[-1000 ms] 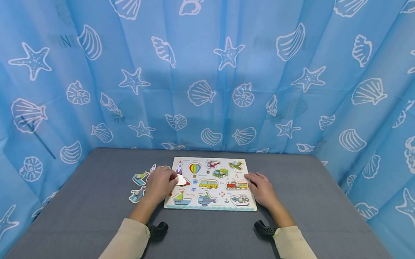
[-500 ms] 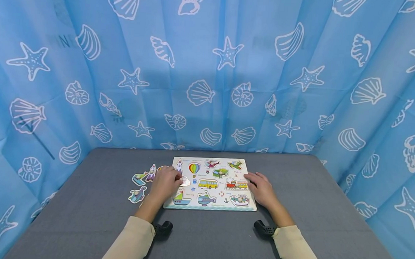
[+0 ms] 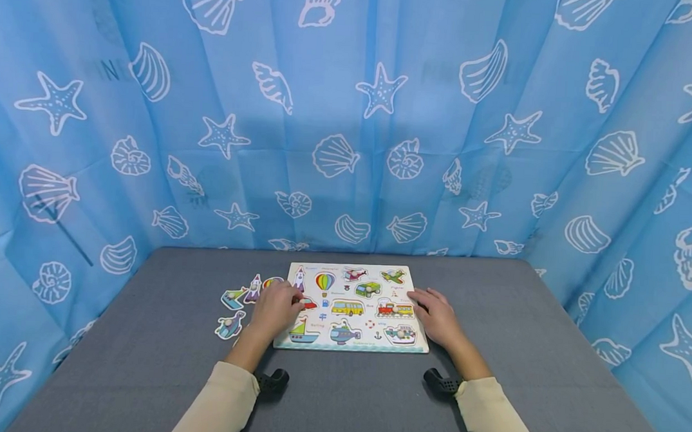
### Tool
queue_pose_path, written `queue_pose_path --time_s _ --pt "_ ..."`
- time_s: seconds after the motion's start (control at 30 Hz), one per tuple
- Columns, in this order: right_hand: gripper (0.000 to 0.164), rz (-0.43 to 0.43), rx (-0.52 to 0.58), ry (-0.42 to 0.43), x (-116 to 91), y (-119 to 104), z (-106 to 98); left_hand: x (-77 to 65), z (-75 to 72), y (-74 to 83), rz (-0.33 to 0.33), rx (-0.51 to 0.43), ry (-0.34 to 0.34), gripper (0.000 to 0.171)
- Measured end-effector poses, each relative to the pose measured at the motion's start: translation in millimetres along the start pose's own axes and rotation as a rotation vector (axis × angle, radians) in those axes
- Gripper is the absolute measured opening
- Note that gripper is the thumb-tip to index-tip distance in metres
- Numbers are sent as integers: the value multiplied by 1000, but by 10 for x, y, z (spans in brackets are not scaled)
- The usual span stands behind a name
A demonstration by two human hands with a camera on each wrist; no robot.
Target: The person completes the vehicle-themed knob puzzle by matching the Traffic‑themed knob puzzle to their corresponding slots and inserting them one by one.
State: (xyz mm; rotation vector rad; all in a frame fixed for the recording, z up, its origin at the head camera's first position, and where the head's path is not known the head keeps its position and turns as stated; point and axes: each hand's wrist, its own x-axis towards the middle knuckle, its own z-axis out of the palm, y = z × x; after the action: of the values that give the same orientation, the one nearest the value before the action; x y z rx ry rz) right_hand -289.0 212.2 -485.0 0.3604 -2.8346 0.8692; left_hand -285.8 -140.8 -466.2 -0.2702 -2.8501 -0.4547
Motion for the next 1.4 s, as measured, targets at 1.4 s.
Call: queue_pose_path --time_s 1.4 --pt "37 5 -3 1 -2 -10 -3 -580 -613 -518 13 -157 -173 7"
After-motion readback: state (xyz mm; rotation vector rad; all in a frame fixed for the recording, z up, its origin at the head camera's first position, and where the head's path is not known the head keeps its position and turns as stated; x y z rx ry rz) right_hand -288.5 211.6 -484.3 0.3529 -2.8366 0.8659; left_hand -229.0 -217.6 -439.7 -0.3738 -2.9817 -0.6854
